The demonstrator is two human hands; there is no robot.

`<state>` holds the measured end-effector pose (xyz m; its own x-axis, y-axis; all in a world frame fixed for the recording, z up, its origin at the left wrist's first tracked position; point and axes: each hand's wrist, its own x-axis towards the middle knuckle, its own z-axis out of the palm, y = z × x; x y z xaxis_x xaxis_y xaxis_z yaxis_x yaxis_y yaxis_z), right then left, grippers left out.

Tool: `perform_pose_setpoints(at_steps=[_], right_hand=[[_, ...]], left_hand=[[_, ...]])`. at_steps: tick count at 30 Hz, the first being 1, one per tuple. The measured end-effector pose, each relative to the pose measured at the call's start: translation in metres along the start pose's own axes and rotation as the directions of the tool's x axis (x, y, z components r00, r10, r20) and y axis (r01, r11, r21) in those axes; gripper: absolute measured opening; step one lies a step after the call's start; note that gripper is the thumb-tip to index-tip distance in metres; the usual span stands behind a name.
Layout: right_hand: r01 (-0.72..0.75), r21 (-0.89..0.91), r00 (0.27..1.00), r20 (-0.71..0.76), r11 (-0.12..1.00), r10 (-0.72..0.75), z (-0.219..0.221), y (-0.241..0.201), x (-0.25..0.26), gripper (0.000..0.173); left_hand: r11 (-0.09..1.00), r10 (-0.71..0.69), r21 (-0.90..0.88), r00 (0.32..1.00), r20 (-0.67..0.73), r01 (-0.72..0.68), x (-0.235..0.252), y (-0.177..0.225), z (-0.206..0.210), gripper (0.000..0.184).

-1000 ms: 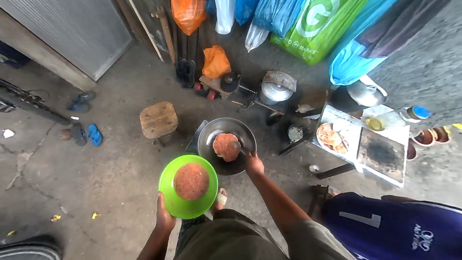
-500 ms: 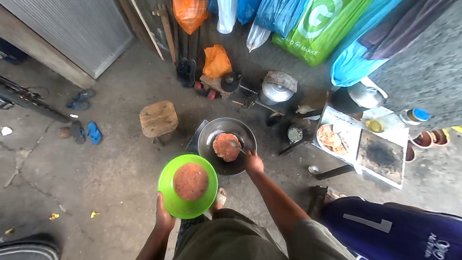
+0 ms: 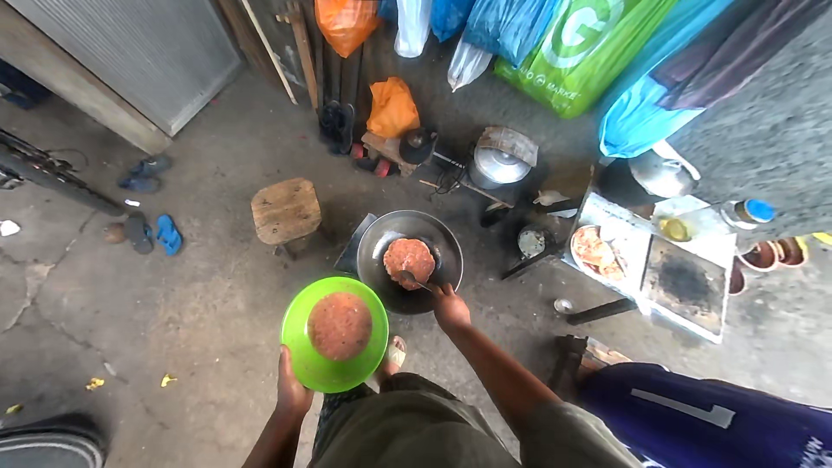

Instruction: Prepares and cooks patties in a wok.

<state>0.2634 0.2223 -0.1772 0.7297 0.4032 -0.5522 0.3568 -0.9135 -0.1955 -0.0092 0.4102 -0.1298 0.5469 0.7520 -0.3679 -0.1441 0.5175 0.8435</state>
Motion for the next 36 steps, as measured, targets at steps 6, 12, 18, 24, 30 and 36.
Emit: perform_pose_setpoints(at_steps=[6, 12, 18, 24, 30, 36], right_hand=[[-0.029, -0.004, 1.0, -0.008, 1.0, 0.028, -0.004, -0.002, 0.0, 0.052], [-0.011, -0.016, 1.0, 0.006, 1.0, 0.011, -0.004, -0.007, 0.001, 0.053], [-0.019, -0.023, 0.999, 0.044, 1.0, 0.02, -0.006, -0.012, 0.004, 0.052], [-0.092, 0.04, 0.996, -0.001, 0.995, 0.092, -0.013, -0.011, 0.018, 0.049], [-0.152, 0.101, 0.988, -0.013, 0.983, 0.154, -0.008, -0.019, 0.036, 0.051], [-0.105, 0.049, 0.994, 0.006, 0.993, 0.105, -0.004, -0.028, 0.03, 0.054]], left_hand=[[1.0, -0.014, -0.014, 1.0, 0.013, 0.014, 0.001, 0.0, 0.002, 0.063], [1.0, -0.017, -0.018, 1.0, 0.013, 0.017, 0.002, 0.002, 0.003, 0.063], [1.0, -0.011, 0.009, 1.0, -0.014, 0.011, 0.002, 0.004, 0.004, 0.059], [1.0, -0.01, 0.011, 1.0, -0.023, 0.011, 0.001, 0.006, 0.003, 0.057], [1.0, -0.007, 0.013, 0.999, -0.032, 0.007, 0.001, 0.006, 0.002, 0.06], [1.0, 0.003, 0.013, 1.0, -0.028, -0.003, 0.001, 0.004, -0.003, 0.064]])
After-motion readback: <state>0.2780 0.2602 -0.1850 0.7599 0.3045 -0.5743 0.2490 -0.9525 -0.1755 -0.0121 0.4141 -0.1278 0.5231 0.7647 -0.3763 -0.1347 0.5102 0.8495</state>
